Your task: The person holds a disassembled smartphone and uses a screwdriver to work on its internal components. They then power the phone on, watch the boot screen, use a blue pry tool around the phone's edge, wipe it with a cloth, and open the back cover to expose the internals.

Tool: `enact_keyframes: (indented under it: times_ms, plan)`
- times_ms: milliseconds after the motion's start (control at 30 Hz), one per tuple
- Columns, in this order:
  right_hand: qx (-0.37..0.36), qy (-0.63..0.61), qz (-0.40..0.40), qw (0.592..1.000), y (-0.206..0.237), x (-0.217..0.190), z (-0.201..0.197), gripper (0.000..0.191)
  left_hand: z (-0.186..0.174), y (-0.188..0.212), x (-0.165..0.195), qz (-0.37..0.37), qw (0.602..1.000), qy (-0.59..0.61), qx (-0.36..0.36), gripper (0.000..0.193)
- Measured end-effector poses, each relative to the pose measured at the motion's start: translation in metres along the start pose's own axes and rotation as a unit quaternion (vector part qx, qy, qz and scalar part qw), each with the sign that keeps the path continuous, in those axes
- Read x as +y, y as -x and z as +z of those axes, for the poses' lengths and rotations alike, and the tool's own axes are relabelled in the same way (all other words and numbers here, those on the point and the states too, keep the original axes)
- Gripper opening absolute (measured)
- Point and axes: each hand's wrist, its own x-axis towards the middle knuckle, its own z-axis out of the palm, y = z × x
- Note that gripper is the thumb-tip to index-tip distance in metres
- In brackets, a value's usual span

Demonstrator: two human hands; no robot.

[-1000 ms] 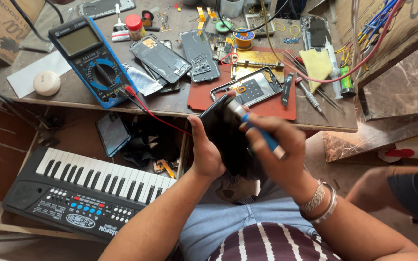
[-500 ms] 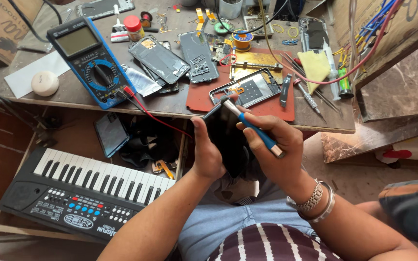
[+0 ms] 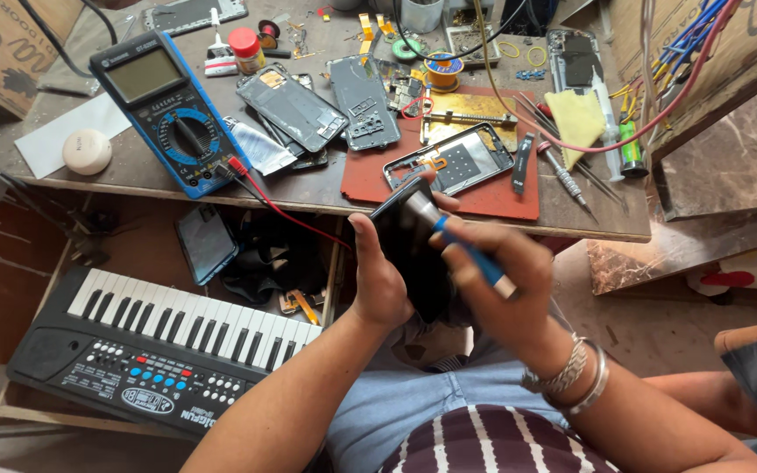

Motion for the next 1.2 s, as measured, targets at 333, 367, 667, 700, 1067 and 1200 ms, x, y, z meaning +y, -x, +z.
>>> enact_keyframes:
  times_ms: [333, 367, 667, 700, 1067, 1200]
  plan:
    - [-0.027, -0.002, -0.021, 0.999, -0.002, 0.003, -0.003, 0.027, 0.006, 0.002, 0.001, -0.02, 0.998, -0.051, 0.019, 0.107]
    - [-0.036, -0.016, -0.025, 0.999, -0.001, 0.006, -0.004, 0.028, 0.006, 0.002, 0.0, -0.014, 0.998, -0.061, 0.022, 0.109]
    - [-0.021, -0.261, 0.085, 0.962, 0.011, 0.032, -0.048, 0.004, 0.006, -0.001, -0.003, -0.033, 0.999, -0.029, -0.009, 0.109]
    - [-0.027, -0.241, 0.061, 0.968, 0.01, 0.032, -0.049, 0.005, 0.005, -0.001, -0.002, -0.028, 0.999, -0.036, 0.0, 0.11]
    - [-0.086, 0.04, -0.031, 0.995, -0.005, 0.007, -0.045, 0.015, 0.003, -0.003, -0.001, -0.017, 0.999, -0.039, 0.015, 0.109]
    - [-0.098, 0.066, -0.093, 0.989, -0.014, -0.001, -0.042, 0.012, 0.004, -0.003, -0.003, -0.036, 0.999, 0.003, 0.026, 0.108]
